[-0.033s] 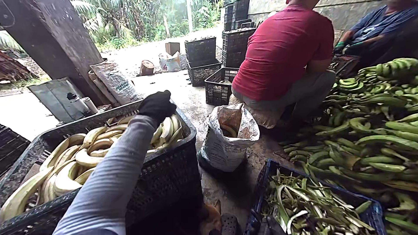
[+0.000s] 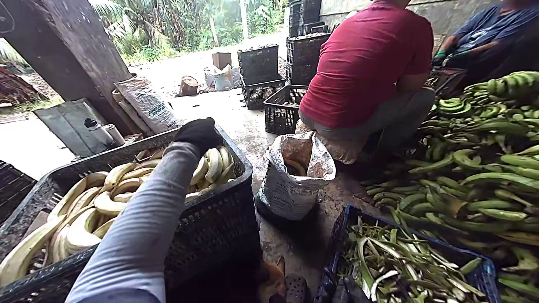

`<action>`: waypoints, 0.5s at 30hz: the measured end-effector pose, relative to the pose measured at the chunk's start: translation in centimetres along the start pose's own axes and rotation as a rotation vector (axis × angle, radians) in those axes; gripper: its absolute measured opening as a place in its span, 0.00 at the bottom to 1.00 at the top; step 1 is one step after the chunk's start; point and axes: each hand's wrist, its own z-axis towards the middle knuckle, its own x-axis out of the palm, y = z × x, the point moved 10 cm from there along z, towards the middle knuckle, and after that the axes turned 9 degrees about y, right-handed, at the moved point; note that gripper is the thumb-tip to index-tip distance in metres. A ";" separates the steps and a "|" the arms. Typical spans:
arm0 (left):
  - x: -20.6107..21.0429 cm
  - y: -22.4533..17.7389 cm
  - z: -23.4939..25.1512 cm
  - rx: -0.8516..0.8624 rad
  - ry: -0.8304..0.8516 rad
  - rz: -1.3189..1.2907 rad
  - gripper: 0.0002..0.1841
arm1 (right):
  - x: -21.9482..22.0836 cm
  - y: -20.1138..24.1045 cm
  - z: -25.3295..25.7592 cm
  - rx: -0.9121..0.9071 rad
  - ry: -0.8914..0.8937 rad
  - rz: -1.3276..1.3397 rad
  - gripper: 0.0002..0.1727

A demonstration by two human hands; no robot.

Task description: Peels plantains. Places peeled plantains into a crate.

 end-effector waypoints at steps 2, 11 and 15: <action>1.7 1.3 2.4 -0.038 0.101 0.022 0.28 | -0.4 0.1 0.6 0.008 -0.013 -0.053 0.26; 4.6 4.0 6.9 -0.103 0.007 -0.052 0.20 | -3.9 1.3 1.6 0.031 -0.213 -0.159 0.23; 2.2 6.5 5.8 -0.199 -0.117 -0.292 0.21 | -3.7 1.5 1.6 0.019 -0.201 -0.183 0.24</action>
